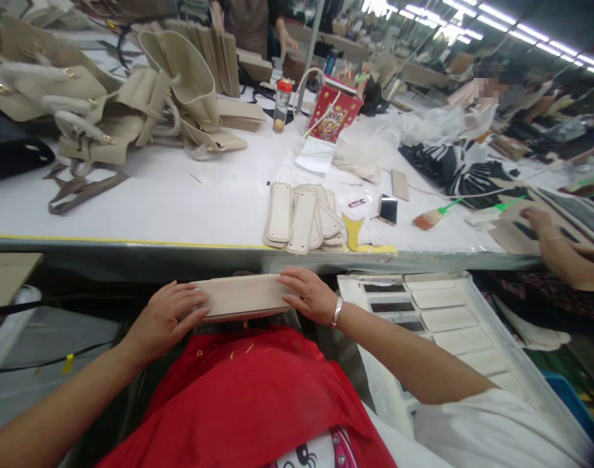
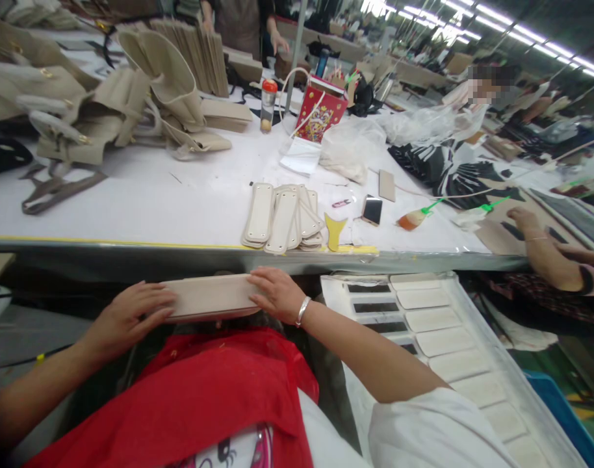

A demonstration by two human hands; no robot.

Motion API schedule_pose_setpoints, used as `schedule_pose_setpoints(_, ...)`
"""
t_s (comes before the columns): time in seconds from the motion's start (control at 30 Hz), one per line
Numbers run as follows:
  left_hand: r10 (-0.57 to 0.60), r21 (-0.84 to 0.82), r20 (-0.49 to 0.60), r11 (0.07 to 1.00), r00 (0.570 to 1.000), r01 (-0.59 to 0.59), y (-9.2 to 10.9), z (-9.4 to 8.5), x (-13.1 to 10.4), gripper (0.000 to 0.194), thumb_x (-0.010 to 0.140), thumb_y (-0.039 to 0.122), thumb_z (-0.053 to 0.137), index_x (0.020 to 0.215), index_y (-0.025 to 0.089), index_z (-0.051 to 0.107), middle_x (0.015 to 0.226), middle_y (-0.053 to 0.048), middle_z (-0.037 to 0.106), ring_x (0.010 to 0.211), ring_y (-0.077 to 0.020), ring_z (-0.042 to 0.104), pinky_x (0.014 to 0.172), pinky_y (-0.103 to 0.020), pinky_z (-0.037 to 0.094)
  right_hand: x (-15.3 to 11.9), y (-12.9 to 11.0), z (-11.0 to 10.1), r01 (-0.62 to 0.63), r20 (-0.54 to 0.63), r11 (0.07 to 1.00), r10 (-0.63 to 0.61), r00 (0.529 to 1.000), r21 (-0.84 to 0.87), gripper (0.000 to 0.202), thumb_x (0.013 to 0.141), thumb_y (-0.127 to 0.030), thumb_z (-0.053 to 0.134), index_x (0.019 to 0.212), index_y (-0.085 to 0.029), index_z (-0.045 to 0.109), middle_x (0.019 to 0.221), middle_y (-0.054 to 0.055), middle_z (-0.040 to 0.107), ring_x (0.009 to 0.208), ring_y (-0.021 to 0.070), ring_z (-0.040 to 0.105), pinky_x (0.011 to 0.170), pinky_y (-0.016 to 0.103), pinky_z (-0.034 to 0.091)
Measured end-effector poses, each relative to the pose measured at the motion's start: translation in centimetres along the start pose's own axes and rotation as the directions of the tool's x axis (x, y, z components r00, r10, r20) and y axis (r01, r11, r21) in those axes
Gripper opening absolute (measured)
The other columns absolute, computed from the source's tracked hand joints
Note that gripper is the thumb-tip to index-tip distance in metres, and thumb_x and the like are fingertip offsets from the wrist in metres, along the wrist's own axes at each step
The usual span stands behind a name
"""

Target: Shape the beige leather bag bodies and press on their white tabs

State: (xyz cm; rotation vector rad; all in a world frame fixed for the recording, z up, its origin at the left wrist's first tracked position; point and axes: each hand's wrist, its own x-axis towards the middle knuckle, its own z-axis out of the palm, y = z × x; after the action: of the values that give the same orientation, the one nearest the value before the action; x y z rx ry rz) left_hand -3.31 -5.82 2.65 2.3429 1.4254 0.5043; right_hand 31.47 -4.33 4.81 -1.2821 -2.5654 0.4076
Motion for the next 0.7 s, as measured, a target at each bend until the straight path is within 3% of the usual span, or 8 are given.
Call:
schedule_pose_setpoints(0.07,-0.167,-0.049,-0.064,0.985,0.984,0.164,-0.3,0.4,1.0,0.048,0.08,0.052,0.047,0.114,0.02,0.059,0.116,-0.009,0.061,0.11,-0.0248,0.054,0.098,-0.039,0.038,0.9,0.5,0.5,-0.21,-0.022,0.973,0.213,0.977,0.099,0.049,0.084,-0.036,0.054,0.129,-0.018,0.047,0.13,0.011,0.051,0.118,0.0195,0.048,0.1,0.039,0.038)
schedule_pose_setpoints(0.17,-0.215,0.012,0.061,0.977,0.975,0.215,-0.1,1.3,3.3,0.067,0.073,0.059,0.052,0.123,0.015,0.052,0.123,-0.013,0.055,0.114,-0.028,0.05,0.098,-0.039,0.038,2.9,1.0,0.7,-0.392,0.203,0.914,0.367,0.908,0.102,0.06,0.075,-0.044,0.063,0.126,-0.016,0.051,0.123,0.012,0.056,0.108,0.0227,0.056,0.092,0.036,0.044)
schedule_pose_setpoints(0.27,-0.161,0.145,0.266,0.981,0.951,0.126,1.3,2.1,6.3,0.07,0.069,0.062,0.053,0.123,0.018,0.054,0.125,-0.013,0.055,0.115,-0.0333,0.048,0.098,-0.046,0.035,6.1,-0.1,0.4,-0.342,0.406,0.939,0.328,0.853,-0.038,0.059,0.068,-0.056,0.064,0.114,-0.02,0.06,0.109,0.01,0.064,0.098,0.0267,0.061,0.08,0.036,0.048)
schedule_pose_setpoints(0.43,-0.193,0.145,0.454,0.979,0.87,0.142,3.6,1.9,9.5,0.068,0.064,0.059,0.058,0.122,0.024,0.056,0.125,-0.013,0.056,0.11,-0.0344,0.053,0.091,-0.044,0.039,10.2,-3.3,0.6,-0.214,0.521,0.97,0.24,0.819,-0.11,0.057,0.063,-0.063,0.064,0.104,-0.024,0.066,0.104,0.009,0.067,0.092,0.0284,0.063,0.071,0.036,0.049)
schedule_pose_setpoints(0.5,-0.211,0.1,0.46,0.978,0.863,0.185,3.0,1.2,9.2,0.067,0.063,0.057,0.059,0.12,0.022,0.057,0.123,-0.013,0.058,0.109,-0.0334,0.055,0.09,-0.041,0.041,9.8,-2.8,0.5,-0.224,0.525,0.971,0.237,0.818,-0.09,0.058,0.064,-0.062,0.064,0.106,-0.022,0.065,0.104,0.009,0.067,0.091,0.0275,0.063,0.071,0.035,0.049)
schedule_pose_setpoints(0.6,-0.261,-0.009,0.424,0.956,0.867,0.292,0.5,-0.4,7.4,0.067,0.059,0.055,0.065,0.115,0.018,0.061,0.118,-0.013,0.061,0.105,-0.0319,0.057,0.09,-0.038,0.043,7.4,0.4,-0.2,-0.311,0.477,0.949,0.293,0.829,-0.042,0.055,0.065,-0.055,0.067,0.107,-0.02,0.064,0.103,0.008,0.067,0.091,0.0245,0.063,0.074,0.031,0.048)
schedule_pose_setpoints(0.7,-0.273,-0.261,0.486,0.861,0.83,0.436,-2.0,-1.3,5.2,0.063,0.058,0.052,0.07,0.109,0.018,0.063,0.107,-0.008,0.067,0.099,-0.0287,0.061,0.087,-0.034,0.047,4.4,4.0,-0.4,-0.435,0.49,0.883,0.304,0.817,0.176,0.046,0.069,-0.051,0.066,0.099,-0.017,0.067,0.097,0.006,0.068,0.088,0.0213,0.062,0.077,0.029,0.047)
